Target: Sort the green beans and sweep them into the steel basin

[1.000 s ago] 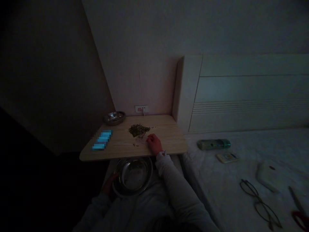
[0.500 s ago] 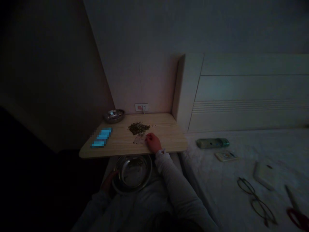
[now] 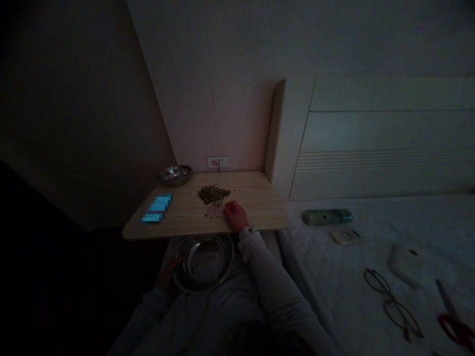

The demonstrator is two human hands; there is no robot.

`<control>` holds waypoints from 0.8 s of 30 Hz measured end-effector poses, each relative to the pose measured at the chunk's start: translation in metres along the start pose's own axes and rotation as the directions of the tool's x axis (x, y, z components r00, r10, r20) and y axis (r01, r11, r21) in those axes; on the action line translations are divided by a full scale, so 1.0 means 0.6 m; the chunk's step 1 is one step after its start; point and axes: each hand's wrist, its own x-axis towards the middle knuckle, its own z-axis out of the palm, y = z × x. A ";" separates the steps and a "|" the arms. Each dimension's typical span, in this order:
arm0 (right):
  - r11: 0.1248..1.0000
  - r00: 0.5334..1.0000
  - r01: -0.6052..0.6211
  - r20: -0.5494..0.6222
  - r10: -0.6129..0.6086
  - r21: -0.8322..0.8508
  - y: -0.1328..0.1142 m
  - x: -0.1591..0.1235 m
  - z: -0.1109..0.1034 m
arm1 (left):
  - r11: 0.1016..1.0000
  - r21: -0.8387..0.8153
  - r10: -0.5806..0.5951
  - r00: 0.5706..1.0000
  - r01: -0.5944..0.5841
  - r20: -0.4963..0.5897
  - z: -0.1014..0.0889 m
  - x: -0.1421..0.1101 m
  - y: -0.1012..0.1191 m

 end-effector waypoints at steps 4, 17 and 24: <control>0.999 1.000 -0.016 0.014 0.016 -0.036 -0.002 0.000 0.000 | 0.998 0.002 -0.057 0.996 0.057 -0.075 0.006 -0.007 0.001; 0.998 0.999 -0.012 0.051 0.009 0.066 0.005 0.001 0.003 | 0.998 -0.018 -0.060 0.998 0.061 0.033 0.012 -0.027 0.010; 0.998 0.999 -0.017 0.041 0.014 0.066 0.004 0.000 0.002 | 0.999 -0.037 -0.030 1.000 0.030 0.007 0.004 -0.016 -0.002</control>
